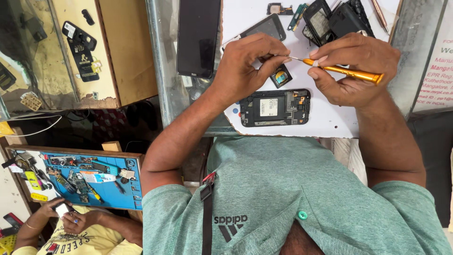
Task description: The person disassembles a mobile phone, removes the back cover and battery, and uses a screwdriver to detach the motherboard and screen assembly. The person then inspects the motherboard and places components on the workbench.
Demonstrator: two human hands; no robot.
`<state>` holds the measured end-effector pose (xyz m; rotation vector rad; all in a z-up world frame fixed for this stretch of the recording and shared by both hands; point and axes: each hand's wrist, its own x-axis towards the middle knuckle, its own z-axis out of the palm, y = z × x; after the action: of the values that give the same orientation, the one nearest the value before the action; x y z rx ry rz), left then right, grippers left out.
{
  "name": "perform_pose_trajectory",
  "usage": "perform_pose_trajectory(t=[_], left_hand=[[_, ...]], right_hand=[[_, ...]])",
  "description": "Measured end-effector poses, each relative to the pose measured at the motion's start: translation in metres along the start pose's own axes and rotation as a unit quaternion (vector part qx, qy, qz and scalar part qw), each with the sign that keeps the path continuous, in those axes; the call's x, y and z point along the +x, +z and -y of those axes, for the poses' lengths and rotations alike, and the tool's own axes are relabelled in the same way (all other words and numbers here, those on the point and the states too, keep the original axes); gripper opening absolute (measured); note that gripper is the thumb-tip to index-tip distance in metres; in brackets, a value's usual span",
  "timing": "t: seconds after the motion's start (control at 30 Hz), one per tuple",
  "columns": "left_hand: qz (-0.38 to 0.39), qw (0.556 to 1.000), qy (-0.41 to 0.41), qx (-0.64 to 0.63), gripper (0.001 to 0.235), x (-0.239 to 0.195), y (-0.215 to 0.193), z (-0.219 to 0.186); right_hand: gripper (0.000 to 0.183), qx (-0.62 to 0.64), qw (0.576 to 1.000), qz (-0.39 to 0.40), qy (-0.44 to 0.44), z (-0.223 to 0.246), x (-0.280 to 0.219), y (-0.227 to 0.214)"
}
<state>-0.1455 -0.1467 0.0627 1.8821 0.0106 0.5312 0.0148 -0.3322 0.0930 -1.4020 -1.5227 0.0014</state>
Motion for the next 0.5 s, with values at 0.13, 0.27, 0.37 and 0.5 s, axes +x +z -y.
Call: perform_pose_trajectory(t=[0.13, 0.27, 0.37, 0.5], left_hand=[[0.001, 1.000, 0.013, 0.009, 0.010, -0.0014, 0.0017, 0.0053], [0.003, 1.000, 0.015, 0.016, 0.010, -0.0024, 0.0033, 0.0086], [0.003, 1.000, 0.014, 0.023, 0.010, -0.0027, 0.0039, 0.0094], [0.001, 1.000, 0.005, 0.022, 0.010, -0.0024, 0.0041, 0.0083]], right_hand=[[0.021, 0.003, 1.000, 0.002, -0.026, -0.0042, 0.0006, 0.0032], [0.022, -0.006, 0.999, 0.007, -0.032, -0.0051, 0.0005, 0.0042], [0.023, -0.039, 0.999, 0.013, -0.036, -0.0028, 0.0016, 0.0030], [0.024, -0.084, 0.995, 0.017, -0.043, -0.0019, 0.0028, 0.0014]])
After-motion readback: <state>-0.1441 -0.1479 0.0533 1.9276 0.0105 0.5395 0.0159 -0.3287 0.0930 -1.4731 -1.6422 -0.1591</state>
